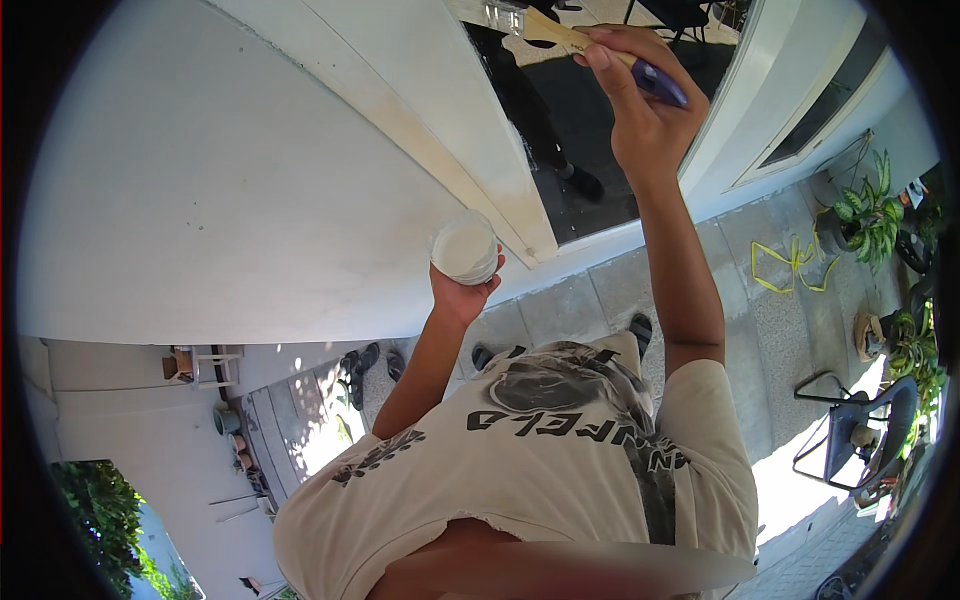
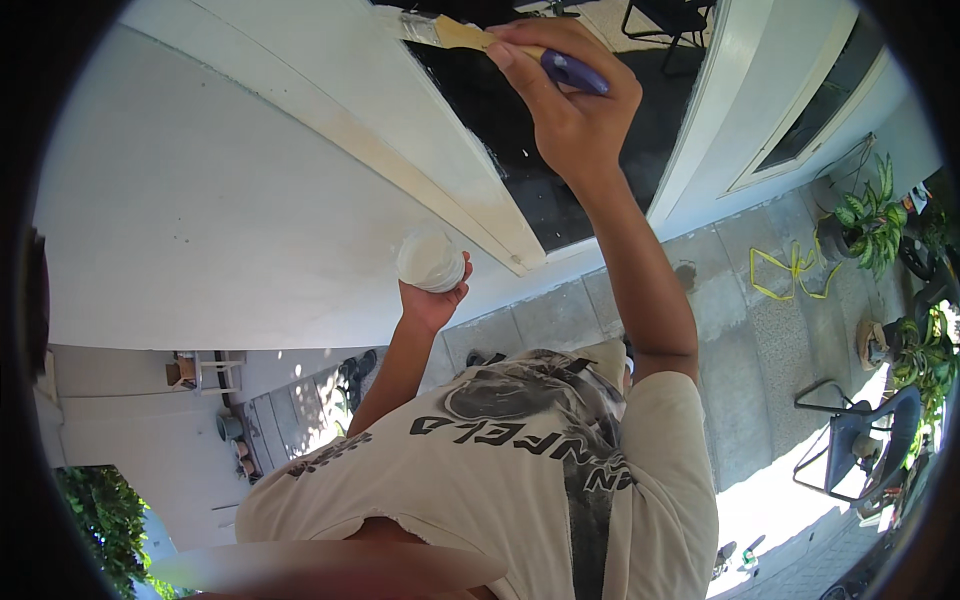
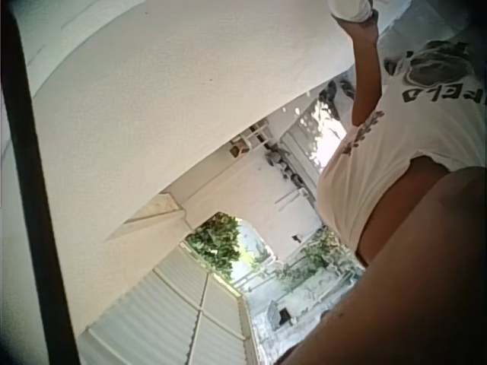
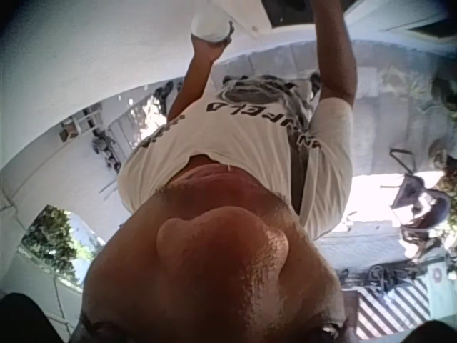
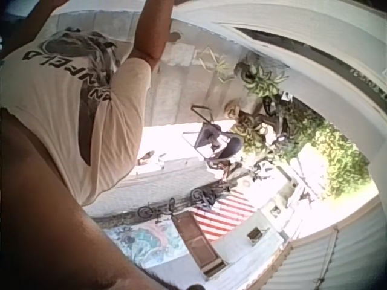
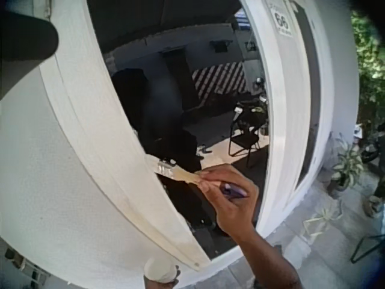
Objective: The person paints a white door frame using a small paint brush dipped into a cup of paint.
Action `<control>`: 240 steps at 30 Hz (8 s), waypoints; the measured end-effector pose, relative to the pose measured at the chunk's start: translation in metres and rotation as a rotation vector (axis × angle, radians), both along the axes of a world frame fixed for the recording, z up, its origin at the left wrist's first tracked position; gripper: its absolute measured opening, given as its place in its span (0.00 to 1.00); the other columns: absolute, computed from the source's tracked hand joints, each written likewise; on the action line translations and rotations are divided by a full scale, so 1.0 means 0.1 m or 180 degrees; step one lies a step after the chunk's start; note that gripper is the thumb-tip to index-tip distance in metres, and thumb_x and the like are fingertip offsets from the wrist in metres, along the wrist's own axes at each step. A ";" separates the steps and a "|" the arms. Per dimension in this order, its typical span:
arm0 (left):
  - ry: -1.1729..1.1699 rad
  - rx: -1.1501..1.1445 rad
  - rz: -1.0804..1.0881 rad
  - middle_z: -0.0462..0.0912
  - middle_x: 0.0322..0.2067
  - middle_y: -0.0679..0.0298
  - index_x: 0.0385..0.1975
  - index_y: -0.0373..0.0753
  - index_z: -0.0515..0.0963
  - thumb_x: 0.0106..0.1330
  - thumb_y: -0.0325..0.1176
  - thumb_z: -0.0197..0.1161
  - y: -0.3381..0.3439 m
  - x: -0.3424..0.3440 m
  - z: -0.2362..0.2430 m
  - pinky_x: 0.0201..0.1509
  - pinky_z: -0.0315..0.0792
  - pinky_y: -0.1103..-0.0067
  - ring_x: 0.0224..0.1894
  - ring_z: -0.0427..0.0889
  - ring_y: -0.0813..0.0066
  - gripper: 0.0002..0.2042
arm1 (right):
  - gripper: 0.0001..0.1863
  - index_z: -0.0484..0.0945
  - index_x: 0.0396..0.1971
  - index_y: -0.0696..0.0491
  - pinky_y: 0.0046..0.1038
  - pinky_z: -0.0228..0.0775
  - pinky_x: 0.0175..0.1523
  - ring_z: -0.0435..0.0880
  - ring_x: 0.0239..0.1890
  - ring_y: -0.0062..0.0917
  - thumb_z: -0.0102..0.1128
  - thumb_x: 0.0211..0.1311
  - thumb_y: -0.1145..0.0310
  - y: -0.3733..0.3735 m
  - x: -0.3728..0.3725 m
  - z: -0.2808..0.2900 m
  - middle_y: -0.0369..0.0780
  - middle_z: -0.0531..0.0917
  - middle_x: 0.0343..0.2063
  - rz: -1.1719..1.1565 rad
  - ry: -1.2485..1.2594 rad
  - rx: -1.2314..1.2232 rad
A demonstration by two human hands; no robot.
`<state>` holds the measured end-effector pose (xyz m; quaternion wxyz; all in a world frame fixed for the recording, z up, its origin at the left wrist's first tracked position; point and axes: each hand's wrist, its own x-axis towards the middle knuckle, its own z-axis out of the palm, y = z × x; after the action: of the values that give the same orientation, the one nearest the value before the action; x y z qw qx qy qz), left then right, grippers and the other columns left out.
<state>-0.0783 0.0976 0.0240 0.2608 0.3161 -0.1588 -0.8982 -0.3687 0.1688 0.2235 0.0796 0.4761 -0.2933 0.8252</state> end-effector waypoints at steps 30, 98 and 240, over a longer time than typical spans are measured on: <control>-0.0311 0.0017 0.0121 0.84 0.47 0.52 0.58 0.44 0.75 0.70 0.62 0.42 0.03 -0.04 -0.02 0.37 0.76 0.71 0.46 0.84 0.56 0.30 | 0.10 0.88 0.36 0.56 0.21 0.78 0.42 0.88 0.39 0.25 0.75 0.52 0.79 0.17 -0.15 -0.51 0.41 0.88 0.38 -0.0042 0.0584 0.0803; -0.0160 0.0080 0.0179 0.84 0.45 0.51 0.54 0.43 0.77 0.69 0.57 0.46 0.12 0.00 -0.01 0.34 0.75 0.72 0.45 0.84 0.56 0.27 | 0.10 0.86 0.36 0.64 0.19 0.80 0.40 0.89 0.31 0.22 0.68 0.62 0.72 0.03 0.12 -1.11 0.44 0.89 0.29 0.0602 -0.1482 0.1757; 0.0715 -0.0027 0.0474 0.82 0.48 0.49 0.55 0.42 0.75 0.69 0.60 0.49 -0.09 0.18 -0.11 0.32 0.82 0.71 0.46 0.84 0.54 0.29 | 0.08 0.85 0.34 0.58 0.28 0.77 0.35 0.84 0.31 0.30 0.73 0.54 0.79 0.21 0.34 1.34 0.43 0.85 0.34 -0.1787 0.2965 0.0023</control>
<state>-0.0604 0.0883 0.0128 0.3442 0.2233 -0.1085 -0.9055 -0.3346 0.1893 0.3573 0.4168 0.6950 -0.3456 0.4730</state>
